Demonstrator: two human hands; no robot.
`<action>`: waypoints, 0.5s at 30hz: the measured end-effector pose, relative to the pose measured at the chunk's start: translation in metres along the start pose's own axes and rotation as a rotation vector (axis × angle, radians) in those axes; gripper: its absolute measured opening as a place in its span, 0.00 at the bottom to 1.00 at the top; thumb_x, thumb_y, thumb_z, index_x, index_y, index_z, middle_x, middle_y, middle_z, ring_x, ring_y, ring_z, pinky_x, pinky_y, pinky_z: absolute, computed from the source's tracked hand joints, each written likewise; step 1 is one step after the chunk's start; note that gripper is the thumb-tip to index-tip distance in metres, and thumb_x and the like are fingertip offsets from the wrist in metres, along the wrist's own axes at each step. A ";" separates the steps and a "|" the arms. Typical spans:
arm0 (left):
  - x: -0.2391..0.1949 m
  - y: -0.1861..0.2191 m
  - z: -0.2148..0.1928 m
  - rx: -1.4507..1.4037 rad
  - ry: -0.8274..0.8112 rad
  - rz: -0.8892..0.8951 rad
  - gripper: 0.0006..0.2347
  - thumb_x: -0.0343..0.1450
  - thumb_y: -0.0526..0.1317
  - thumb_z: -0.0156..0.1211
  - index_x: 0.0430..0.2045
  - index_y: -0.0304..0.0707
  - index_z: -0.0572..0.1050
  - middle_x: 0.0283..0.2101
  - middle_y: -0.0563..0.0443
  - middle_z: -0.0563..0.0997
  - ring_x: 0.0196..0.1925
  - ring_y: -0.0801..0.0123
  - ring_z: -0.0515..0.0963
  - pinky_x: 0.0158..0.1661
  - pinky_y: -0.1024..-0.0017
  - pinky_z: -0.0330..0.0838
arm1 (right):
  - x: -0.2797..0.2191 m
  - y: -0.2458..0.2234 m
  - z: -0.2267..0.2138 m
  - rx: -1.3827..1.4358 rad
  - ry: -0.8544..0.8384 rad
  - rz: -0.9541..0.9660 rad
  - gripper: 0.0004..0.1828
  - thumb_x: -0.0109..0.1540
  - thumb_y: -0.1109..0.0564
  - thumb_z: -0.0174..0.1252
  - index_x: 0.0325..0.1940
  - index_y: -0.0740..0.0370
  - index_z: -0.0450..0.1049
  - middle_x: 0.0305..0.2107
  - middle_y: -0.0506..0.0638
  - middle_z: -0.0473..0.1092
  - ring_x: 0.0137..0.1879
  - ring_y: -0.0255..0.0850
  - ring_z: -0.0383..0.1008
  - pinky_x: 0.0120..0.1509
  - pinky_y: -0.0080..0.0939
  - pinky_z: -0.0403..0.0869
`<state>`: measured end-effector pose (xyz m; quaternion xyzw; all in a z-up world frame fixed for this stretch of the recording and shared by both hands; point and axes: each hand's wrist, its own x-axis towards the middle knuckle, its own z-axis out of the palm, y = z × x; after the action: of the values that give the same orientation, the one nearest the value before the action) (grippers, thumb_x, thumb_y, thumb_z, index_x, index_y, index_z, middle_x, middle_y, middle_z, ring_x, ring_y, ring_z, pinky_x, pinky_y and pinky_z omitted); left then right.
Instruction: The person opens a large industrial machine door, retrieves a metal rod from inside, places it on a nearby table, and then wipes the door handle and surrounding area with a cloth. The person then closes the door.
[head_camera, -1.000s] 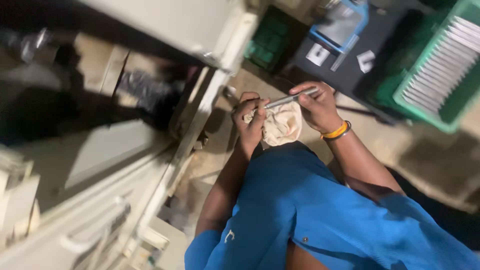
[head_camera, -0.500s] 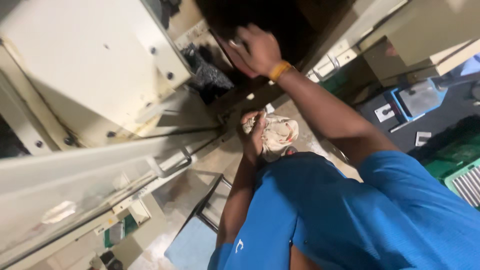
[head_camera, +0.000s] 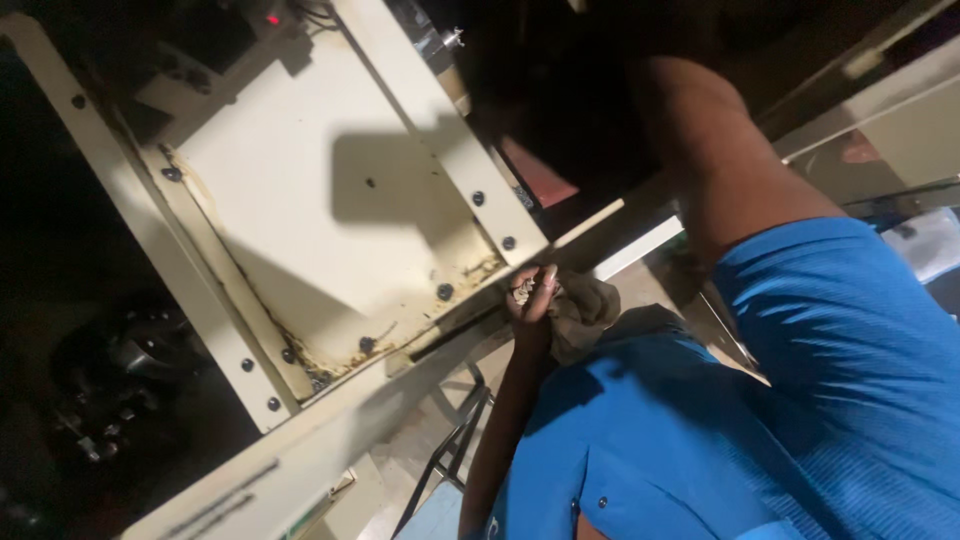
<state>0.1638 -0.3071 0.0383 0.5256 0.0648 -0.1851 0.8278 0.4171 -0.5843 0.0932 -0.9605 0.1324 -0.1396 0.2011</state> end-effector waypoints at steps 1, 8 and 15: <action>0.001 0.004 -0.001 -0.014 0.014 -0.043 0.10 0.73 0.34 0.68 0.44 0.27 0.76 0.38 0.43 0.78 0.38 0.69 0.76 0.42 0.71 0.70 | 0.001 0.002 0.000 0.010 0.000 0.013 0.18 0.64 0.53 0.68 0.52 0.63 0.73 0.39 0.60 0.73 0.42 0.56 0.74 0.44 0.50 0.74; 0.003 0.001 -0.002 0.240 -0.053 0.326 0.11 0.72 0.36 0.64 0.46 0.30 0.79 0.50 0.46 0.79 0.51 0.69 0.80 0.52 0.72 0.76 | 0.006 0.019 -0.002 0.082 -0.001 0.085 0.20 0.63 0.53 0.69 0.53 0.64 0.72 0.40 0.59 0.72 0.43 0.53 0.73 0.44 0.48 0.74; 0.001 -0.001 -0.005 -0.014 0.119 -0.051 0.16 0.68 0.36 0.68 0.48 0.26 0.75 0.46 0.44 0.79 0.46 0.64 0.79 0.47 0.70 0.75 | 0.013 0.029 0.004 0.208 -0.016 0.150 0.22 0.63 0.52 0.70 0.54 0.65 0.71 0.41 0.58 0.72 0.44 0.50 0.73 0.45 0.45 0.74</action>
<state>0.1647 -0.3032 0.0354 0.5282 0.1287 -0.1741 0.8210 0.4245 -0.6129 0.0804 -0.9229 0.1870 -0.1296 0.3105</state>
